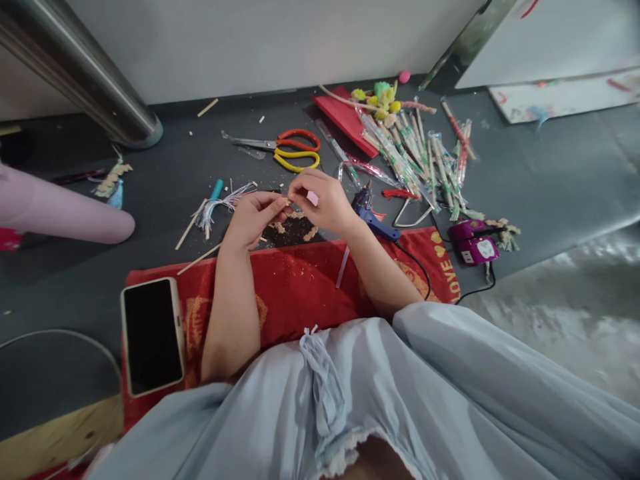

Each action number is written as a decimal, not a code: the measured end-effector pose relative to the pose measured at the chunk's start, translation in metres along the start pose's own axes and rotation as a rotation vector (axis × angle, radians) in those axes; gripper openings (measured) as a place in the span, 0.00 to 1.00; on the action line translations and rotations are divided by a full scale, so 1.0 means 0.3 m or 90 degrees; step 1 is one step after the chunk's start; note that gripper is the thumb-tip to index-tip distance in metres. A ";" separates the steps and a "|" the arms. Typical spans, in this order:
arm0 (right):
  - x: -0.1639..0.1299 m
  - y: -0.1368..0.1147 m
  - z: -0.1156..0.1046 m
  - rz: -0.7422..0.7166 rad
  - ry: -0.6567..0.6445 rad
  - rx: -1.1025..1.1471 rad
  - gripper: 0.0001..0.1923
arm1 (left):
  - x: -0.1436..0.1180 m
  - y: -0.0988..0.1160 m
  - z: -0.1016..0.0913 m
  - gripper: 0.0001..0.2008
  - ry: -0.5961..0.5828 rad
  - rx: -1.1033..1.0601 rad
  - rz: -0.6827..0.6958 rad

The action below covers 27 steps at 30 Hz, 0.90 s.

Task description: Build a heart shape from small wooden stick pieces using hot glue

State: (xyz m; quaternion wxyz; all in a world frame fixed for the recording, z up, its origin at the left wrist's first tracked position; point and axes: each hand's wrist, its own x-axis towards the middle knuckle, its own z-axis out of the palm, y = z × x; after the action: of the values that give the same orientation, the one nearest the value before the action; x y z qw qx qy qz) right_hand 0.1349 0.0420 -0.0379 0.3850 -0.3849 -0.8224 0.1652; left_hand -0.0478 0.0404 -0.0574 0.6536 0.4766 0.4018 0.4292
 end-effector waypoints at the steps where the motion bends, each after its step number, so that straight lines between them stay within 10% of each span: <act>1: -0.001 0.001 -0.001 0.001 0.003 -0.007 0.06 | -0.001 0.003 0.001 0.25 0.004 -0.005 -0.005; 13: -0.014 0.052 -0.041 0.183 0.008 -0.131 0.09 | -0.011 0.025 0.002 0.25 0.047 -0.066 -0.006; 27: -0.009 0.045 -0.031 0.330 -0.126 -0.278 0.06 | 0.040 0.015 -0.025 0.12 0.360 -0.138 0.104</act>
State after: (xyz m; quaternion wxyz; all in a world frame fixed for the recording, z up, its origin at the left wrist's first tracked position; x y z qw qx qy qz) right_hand 0.1498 0.0485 -0.0407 0.1570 -0.6363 -0.7466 0.1143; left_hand -0.0519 0.0548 -0.0561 0.5264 0.2961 0.4802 0.6361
